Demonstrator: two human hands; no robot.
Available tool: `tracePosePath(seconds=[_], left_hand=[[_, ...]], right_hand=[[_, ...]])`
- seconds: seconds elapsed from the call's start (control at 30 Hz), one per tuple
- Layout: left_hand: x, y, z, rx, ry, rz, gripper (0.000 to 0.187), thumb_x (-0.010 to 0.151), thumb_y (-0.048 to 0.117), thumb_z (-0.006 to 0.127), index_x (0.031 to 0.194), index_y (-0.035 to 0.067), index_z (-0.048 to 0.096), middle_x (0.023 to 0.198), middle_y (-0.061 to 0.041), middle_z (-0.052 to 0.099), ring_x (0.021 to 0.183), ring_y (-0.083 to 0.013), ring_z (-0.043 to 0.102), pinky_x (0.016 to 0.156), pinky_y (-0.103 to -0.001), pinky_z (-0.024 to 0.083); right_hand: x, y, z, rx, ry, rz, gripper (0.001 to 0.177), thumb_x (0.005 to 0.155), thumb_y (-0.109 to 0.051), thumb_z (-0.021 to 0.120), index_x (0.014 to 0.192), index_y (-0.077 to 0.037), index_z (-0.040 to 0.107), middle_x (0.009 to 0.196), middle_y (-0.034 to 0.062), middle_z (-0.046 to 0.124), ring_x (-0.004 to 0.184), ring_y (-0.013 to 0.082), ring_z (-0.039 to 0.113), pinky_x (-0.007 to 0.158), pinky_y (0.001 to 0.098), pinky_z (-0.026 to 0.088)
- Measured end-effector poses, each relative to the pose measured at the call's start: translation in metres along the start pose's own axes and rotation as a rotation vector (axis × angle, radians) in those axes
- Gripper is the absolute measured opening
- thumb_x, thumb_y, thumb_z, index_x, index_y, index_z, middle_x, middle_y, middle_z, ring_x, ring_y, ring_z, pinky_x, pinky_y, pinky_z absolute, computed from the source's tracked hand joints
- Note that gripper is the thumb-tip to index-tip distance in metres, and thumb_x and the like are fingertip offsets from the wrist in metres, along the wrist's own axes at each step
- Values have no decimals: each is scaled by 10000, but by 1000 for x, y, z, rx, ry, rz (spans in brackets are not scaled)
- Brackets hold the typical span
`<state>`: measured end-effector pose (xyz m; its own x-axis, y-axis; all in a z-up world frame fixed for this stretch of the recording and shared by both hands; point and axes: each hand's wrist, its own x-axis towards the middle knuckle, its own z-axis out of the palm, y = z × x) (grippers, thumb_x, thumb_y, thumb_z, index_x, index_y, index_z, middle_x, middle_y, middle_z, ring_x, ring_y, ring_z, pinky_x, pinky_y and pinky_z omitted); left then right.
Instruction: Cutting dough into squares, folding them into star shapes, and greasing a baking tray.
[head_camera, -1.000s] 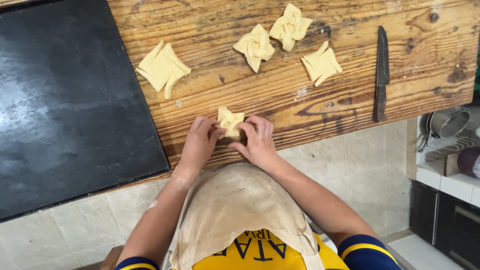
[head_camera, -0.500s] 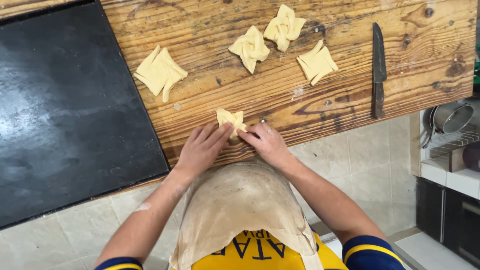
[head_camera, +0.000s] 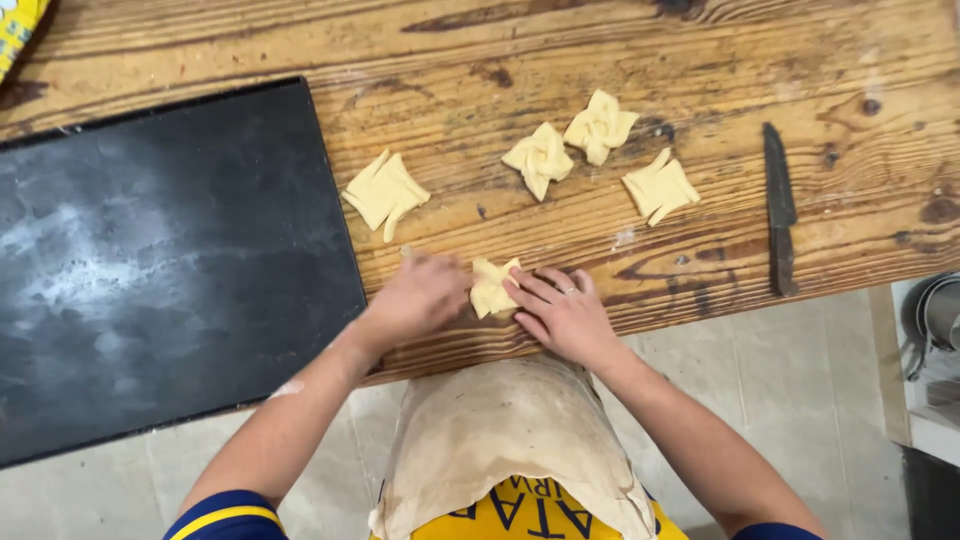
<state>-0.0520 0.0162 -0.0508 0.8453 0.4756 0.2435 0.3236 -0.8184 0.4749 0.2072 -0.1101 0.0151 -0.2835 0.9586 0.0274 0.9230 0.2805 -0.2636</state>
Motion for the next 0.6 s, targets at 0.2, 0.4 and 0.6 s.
tracePosePath(seconds=[0.2, 0.4, 0.6], left_hand=[[55, -68, -72, 450, 65, -804, 705, 1022, 436, 592, 1543, -16, 447, 1555, -230, 441, 1506, -377, 313, 1148, -522, 345], [38, -124, -36, 173, -124, -865, 550, 895, 464, 717, 1322, 193, 500, 1292, -84, 669, 1303, -239, 584, 1225, -580, 158], [48, -53, -102, -282, 22, -984, 519, 826, 288, 829, 1297, 222, 622, 1092, -113, 739, 1105, -375, 690, 968, -514, 484]], right_hand=[[29, -17, 14, 105, -93, 304, 676, 1002, -435, 564, 1587, -160, 366, 1553, 72, 449, 1380, 302, 445, 1066, 542, 390], [43, -15, 28, 324, -139, 263, 384, 911, -450, 689, 1150, -163, 602, 1385, 8, 502, 1336, 296, 489, 977, 505, 473], [58, -15, -6, 649, -274, 419, 396, 825, -367, 813, 1093, -209, 568, 1105, 137, 742, 1110, 402, 699, 911, 501, 538]])
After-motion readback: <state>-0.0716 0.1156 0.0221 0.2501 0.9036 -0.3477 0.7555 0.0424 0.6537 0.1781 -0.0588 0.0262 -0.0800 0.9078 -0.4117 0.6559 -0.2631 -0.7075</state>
